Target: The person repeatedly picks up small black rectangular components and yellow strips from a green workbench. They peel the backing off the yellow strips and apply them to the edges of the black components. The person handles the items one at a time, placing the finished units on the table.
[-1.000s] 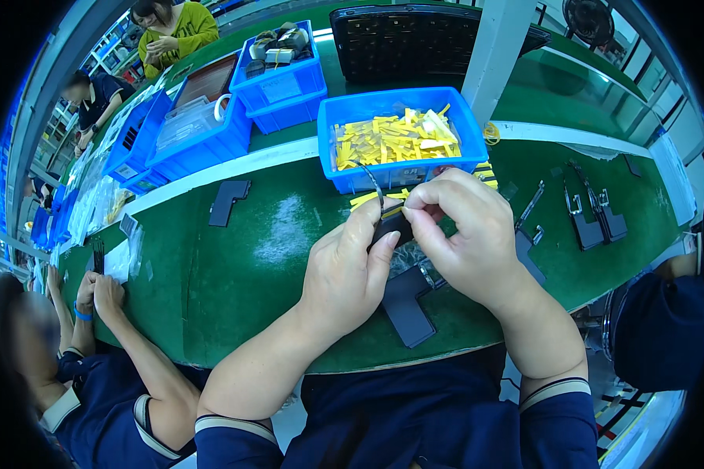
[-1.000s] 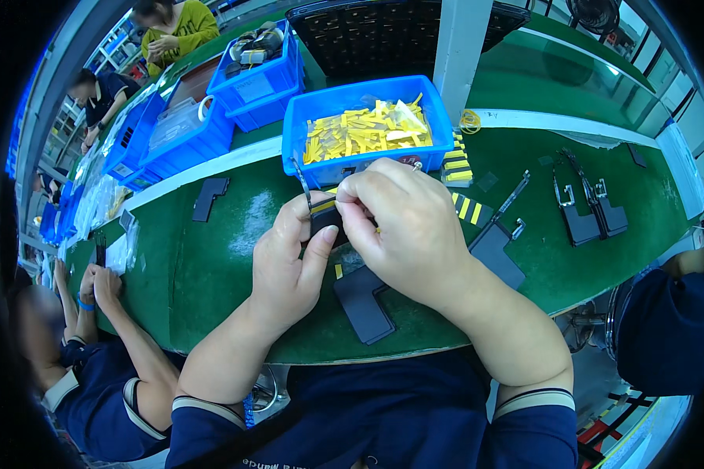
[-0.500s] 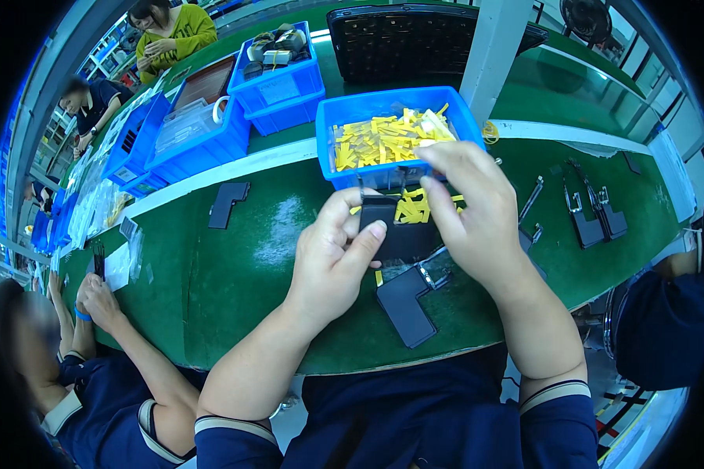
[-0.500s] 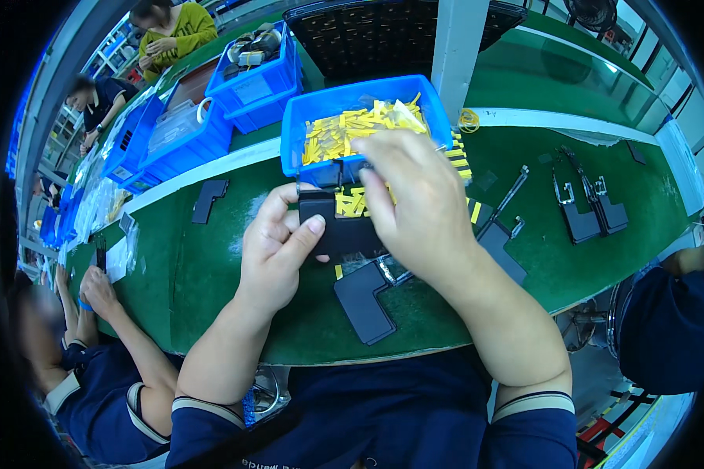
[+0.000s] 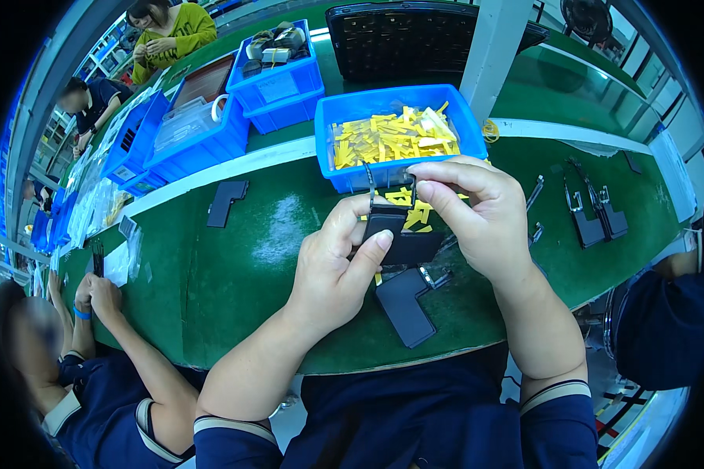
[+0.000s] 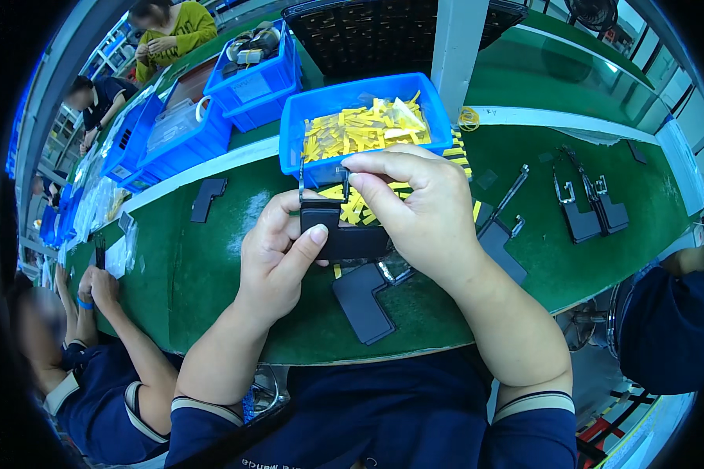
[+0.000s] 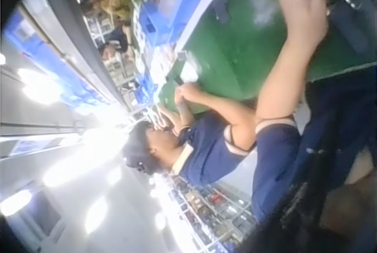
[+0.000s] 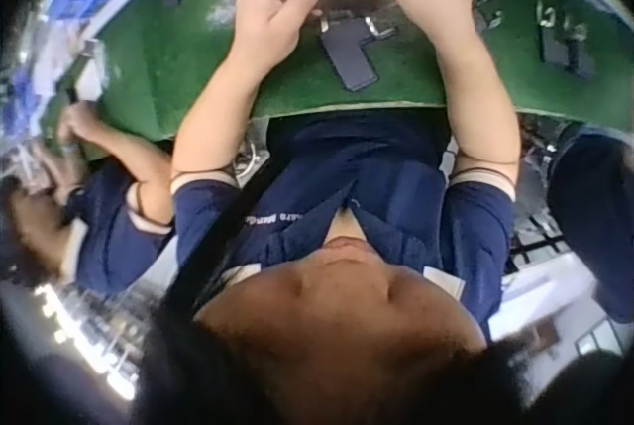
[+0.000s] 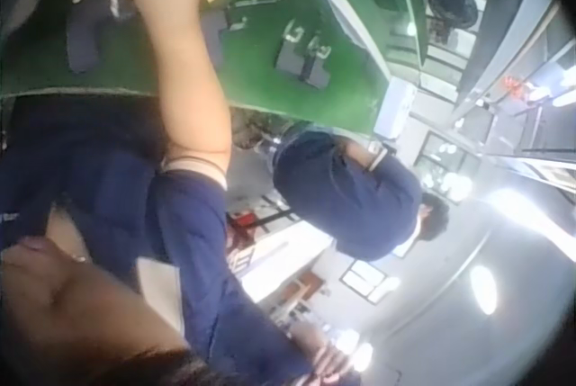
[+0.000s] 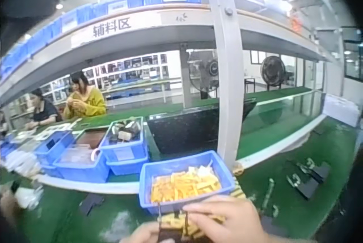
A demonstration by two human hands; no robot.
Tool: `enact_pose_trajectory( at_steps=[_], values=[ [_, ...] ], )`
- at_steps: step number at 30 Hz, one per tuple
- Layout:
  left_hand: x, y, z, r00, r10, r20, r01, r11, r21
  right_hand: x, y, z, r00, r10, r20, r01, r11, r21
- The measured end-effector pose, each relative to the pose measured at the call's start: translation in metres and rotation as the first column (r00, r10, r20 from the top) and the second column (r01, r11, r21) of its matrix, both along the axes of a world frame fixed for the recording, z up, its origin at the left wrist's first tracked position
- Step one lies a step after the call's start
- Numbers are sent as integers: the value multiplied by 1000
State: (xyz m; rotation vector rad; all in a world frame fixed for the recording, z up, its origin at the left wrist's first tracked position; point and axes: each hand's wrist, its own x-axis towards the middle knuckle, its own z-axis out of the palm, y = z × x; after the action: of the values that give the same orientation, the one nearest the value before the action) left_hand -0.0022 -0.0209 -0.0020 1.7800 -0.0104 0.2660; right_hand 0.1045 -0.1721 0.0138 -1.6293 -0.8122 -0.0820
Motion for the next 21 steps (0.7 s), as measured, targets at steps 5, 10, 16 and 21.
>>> enact_pose_trajectory(
  at_steps=[5, 10, 16, 21],
  values=[
    [6, -1, -7, 995, 51, 89, -47, 998, -46, -2, -2, 2, 980, 65, -189, -62, 998, 22],
    [5, -1, -5, 997, 54, 55, -53, 998, -32, -3, -2, 2, 995, 38, -91, -40, 999, -16],
    [4, -3, -5, 999, 39, 36, -36, 997, -61, -6, 0, -1, 978, -52, 202, 72, 993, -94],
    [3, -4, -2, 999, 27, 22, -23, 985, -172, -9, 2, -1, 984, 98, -152, -82, 991, 105]
  ],
)
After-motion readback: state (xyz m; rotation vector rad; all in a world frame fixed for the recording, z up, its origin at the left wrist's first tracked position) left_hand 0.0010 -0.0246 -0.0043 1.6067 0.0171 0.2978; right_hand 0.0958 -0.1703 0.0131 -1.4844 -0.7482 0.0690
